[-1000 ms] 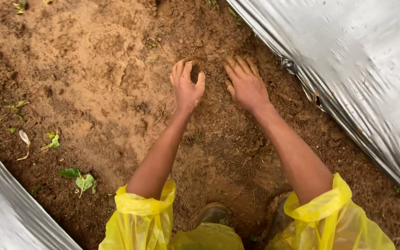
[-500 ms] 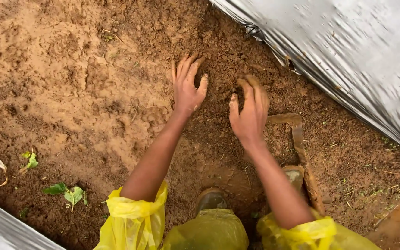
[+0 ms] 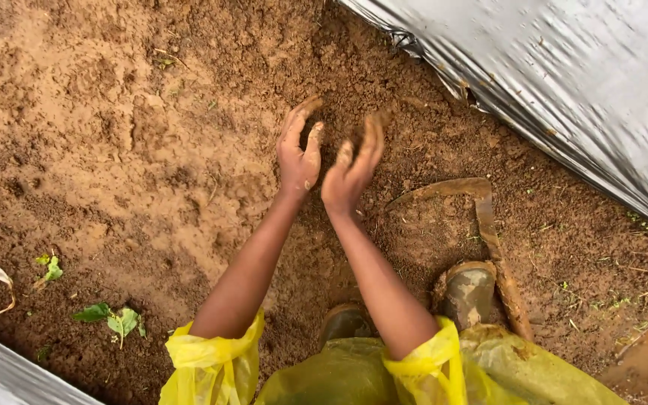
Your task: The person uses a hoe to loosen soil and then packs dirt around the base of plants growing through a plastic mulch sheet. They move along the row, repeating the process of hoeing and hand-packing soil for several different plants.
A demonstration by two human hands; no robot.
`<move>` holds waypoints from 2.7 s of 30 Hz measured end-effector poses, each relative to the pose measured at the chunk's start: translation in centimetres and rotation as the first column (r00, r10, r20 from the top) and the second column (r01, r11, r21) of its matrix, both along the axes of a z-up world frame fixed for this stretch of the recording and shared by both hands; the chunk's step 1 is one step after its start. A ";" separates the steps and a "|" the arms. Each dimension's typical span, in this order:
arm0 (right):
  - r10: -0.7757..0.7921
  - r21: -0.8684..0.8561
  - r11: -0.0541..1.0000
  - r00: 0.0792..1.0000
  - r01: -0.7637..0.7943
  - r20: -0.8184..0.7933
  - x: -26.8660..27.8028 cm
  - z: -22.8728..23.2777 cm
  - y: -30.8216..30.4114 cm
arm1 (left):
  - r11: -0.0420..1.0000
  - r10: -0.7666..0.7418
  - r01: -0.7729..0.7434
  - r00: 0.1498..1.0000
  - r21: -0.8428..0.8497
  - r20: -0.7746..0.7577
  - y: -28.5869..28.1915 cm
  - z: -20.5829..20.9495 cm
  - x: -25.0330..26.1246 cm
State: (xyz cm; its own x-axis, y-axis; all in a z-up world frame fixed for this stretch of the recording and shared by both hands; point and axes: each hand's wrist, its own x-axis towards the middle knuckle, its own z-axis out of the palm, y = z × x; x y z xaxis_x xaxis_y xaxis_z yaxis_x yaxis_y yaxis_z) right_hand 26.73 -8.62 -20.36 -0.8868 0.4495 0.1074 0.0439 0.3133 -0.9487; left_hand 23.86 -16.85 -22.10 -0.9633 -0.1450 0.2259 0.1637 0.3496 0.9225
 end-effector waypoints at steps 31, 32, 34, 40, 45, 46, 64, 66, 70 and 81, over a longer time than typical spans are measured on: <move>0.543 0.661 0.238 0.662 -0.712 0.517 -10.7 4.5 2.7 | 0.941 0.304 -0.296 0.952 -0.164 0.029 -4.3 -0.1 -0.1; 0.587 0.622 0.244 0.624 -0.744 0.517 -10.2 4.5 2.4 | 0.946 0.300 -0.290 0.953 -0.141 0.050 -4.3 0.1 0.0; 0.629 0.584 0.247 0.586 -0.774 0.511 -8.9 4.7 2.2 | 0.951 0.295 -0.286 0.953 -0.116 0.066 -4.3 0.3 0.0; 0.735 0.431 0.219 0.439 -0.875 0.517 -4.5 3.2 4.5 | 0.958 0.275 -0.266 0.958 -0.107 0.082 -4.8 0.6 0.1; 0.905 0.346 0.197 0.306 -0.917 0.296 -3.4 3.2 8.0 | 0.967 0.245 -0.236 0.965 -0.095 0.098 -5.4 -1.2 0.3; 0.904 0.348 0.199 0.309 -0.916 0.297 -3.7 3.2 8.5 | 0.968 0.242 -0.233 0.966 -0.093 0.096 -5.5 -1.1 0.3; 0.797 0.584 -0.144 0.256 -0.799 0.547 -1.8 -1.3 7.1 | 0.971 0.234 -0.233 0.972 -0.048 0.016 -5.7 -1.7 0.4; 0.862 0.688 -0.112 0.275 -0.717 0.426 -1.0 -4.7 7.6 | 0.974 0.214 -0.211 0.976 -0.081 0.030 -5.9 -1.5 0.6; 0.904 0.792 -0.077 0.293 -0.605 0.312 -1.0 -5.4 8.8 | 0.986 0.133 -0.137 0.990 -0.096 -0.047 -5.7 0.6 1.4; 0.707 0.544 -0.582 -0.046 -0.604 0.705 -3.4 -2.3 13.6 | 0.970 0.082 -0.105 0.990 -0.218 -0.114 -7.3 8.3 1.0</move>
